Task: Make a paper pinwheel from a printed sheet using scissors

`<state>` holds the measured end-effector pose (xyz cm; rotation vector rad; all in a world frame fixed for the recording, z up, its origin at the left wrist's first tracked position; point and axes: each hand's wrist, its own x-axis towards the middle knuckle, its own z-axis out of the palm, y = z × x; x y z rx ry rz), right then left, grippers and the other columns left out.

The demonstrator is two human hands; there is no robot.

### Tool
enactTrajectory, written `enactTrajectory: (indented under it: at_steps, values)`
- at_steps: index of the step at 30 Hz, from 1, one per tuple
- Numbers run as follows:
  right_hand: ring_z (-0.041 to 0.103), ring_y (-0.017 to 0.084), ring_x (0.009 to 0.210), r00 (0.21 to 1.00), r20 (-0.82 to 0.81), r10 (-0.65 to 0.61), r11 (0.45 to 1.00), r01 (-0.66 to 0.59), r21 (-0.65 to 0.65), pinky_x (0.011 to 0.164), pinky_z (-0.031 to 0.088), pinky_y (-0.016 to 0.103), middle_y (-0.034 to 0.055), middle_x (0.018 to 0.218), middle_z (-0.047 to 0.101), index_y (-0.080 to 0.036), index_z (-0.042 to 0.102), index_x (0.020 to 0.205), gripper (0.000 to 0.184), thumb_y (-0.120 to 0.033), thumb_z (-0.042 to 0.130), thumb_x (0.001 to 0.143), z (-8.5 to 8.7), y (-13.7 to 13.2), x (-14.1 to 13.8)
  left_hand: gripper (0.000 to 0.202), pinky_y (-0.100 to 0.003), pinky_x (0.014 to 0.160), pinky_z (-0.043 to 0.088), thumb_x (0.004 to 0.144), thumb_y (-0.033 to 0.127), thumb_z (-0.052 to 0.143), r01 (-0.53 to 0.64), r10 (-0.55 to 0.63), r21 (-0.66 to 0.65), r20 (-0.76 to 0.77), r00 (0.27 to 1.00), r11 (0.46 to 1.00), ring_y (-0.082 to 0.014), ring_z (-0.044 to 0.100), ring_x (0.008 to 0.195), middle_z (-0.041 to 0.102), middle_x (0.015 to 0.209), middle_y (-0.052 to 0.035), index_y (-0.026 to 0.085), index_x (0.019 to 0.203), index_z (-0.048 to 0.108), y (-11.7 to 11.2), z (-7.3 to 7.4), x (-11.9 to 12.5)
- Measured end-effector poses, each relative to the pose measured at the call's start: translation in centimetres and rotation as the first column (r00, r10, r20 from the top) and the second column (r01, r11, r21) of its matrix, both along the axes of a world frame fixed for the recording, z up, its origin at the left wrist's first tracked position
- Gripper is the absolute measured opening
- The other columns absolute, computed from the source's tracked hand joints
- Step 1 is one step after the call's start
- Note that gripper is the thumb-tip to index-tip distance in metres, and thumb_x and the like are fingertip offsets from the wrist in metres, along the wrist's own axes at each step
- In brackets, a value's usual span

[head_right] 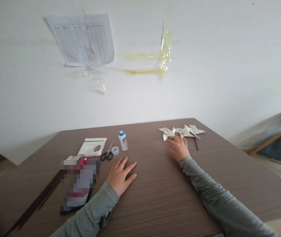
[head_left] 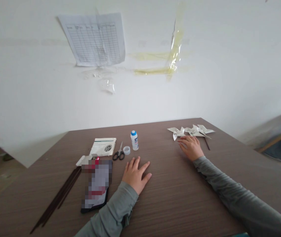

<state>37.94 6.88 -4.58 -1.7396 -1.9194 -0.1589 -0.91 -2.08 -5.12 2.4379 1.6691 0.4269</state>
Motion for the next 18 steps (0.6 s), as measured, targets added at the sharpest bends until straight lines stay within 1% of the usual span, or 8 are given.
enactTrajectory:
  at_steps: [2, 4, 6, 8, 9, 11, 14, 18]
  values:
    - [0.079, 0.046, 0.158, 0.991, -0.014, 0.133, 0.991, -0.133, -0.023, 0.148, 0.054, 0.075, 0.0163, 0.158, 0.094, -0.03, 0.101, 0.142, 0.047, -0.034, 0.061, 0.118, -0.2, -0.6, -2.0, 0.058, -0.086, 0.151, 0.051, 0.119, 0.053, 0.087, -0.009, 0.009, -0.024, -0.015, 1.0, 1.0, -0.0558, 0.062, 0.184, 0.069, 0.198, -0.0178, 0.046, 0.177, 0.087, -0.1, 0.5, 0.1]
    - [0.08, 0.045, 0.161, 0.959, -0.029, 0.282, 0.957, -0.283, -0.069, 0.147, 0.058, 0.07, 0.0169, 0.168, 0.09, -0.03, 0.097, 0.156, 0.048, -0.036, 0.064, 0.122, -0.7, -1.3, -4.1, 0.059, -0.086, 0.153, 0.049, 0.12, 0.052, 0.086, -0.024, 0.022, -0.053, -0.048, 0.999, 0.998, -0.0571, 0.06, 0.186, 0.066, 0.2, -0.0194, 0.044, 0.179, 0.086, -0.3, 1.2, 0.4]
    - [0.078, 0.044, 0.168, 0.923, -0.04, 0.384, 0.916, -0.386, -0.113, 0.148, 0.059, 0.073, 0.0169, 0.178, 0.085, -0.031, 0.091, 0.168, 0.05, -0.037, 0.068, 0.124, -1.3, -2.0, -6.1, 0.06, -0.085, 0.154, 0.047, 0.121, 0.052, 0.086, -0.033, 0.028, -0.067, -0.077, 0.997, 0.997, -0.057, 0.06, 0.187, 0.064, 0.202, -0.0191, 0.044, 0.18, 0.084, -0.4, 1.8, 0.7]
    - [0.074, 0.045, 0.174, 0.883, -0.031, 0.469, 0.869, -0.468, -0.16, 0.15, 0.057, 0.075, 0.0182, 0.186, 0.08, -0.03, 0.086, 0.175, 0.052, -0.038, 0.071, 0.126, -1.9, -2.6, -7.7, 0.061, -0.084, 0.154, 0.048, 0.121, 0.053, 0.085, -0.033, 0.026, -0.075, -0.097, 0.995, 0.997, -0.056, 0.06, 0.187, 0.065, 0.202, -0.0183, 0.044, 0.181, 0.083, -0.5, 2.2, 0.9]
    - [0.073, 0.045, 0.175, 0.868, -0.022, 0.497, 0.852, -0.492, -0.178, 0.15, 0.057, 0.075, 0.0186, 0.187, 0.078, -0.03, 0.085, 0.177, 0.053, -0.038, 0.072, 0.127, -2.2, -2.8, -8.3, 0.061, -0.084, 0.154, 0.049, 0.121, 0.053, 0.085, -0.031, 0.023, -0.077, -0.102, 0.995, 0.997, -0.0554, 0.06, 0.187, 0.065, 0.201, -0.018, 0.044, 0.182, 0.082, -0.5, 2.3, 0.9]
    - [0.07, 0.046, 0.178, 0.856, -0.008, 0.518, 0.835, -0.507, -0.211, 0.151, 0.056, 0.076, 0.0171, 0.19, 0.076, -0.032, 0.084, 0.179, 0.052, -0.038, 0.071, 0.129, -2.5, -3.1, -9.0, 0.062, -0.083, 0.153, 0.05, 0.12, 0.054, 0.085, -0.03, 0.021, -0.082, -0.107, 0.994, 0.996, -0.0544, 0.06, 0.187, 0.067, 0.201, -0.0169, 0.045, 0.182, 0.082, -0.5, 2.5, 1.0]
    - [0.068, 0.045, 0.181, 0.854, -0.014, 0.52, 0.829, -0.508, -0.235, 0.151, 0.055, 0.077, 0.014, 0.192, 0.075, -0.037, 0.084, 0.18, 0.051, -0.04, 0.071, 0.13, -2.5, -3.1, -9.1, 0.062, -0.082, 0.154, 0.049, 0.119, 0.053, 0.086, -0.043, 0.033, -0.09, -0.102, 0.994, 0.995, -0.0544, 0.06, 0.187, 0.067, 0.201, -0.0165, 0.045, 0.181, 0.083, -0.4, 2.7, 1.2]
    - [0.069, 0.045, 0.181, 0.854, -0.027, 0.52, 0.83, -0.512, -0.222, 0.151, 0.056, 0.078, 0.0121, 0.191, 0.075, -0.04, 0.084, 0.178, 0.051, -0.042, 0.071, 0.13, -2.5, -3.0, -8.9, 0.065, -0.082, 0.154, 0.049, 0.118, 0.054, 0.086, -0.041, 0.027, -0.129, -0.107, 0.994, 0.991, -0.0558, 0.06, 0.187, 0.065, 0.202, -0.0186, 0.042, 0.182, 0.083, -0.4, 3.5, 1.3]
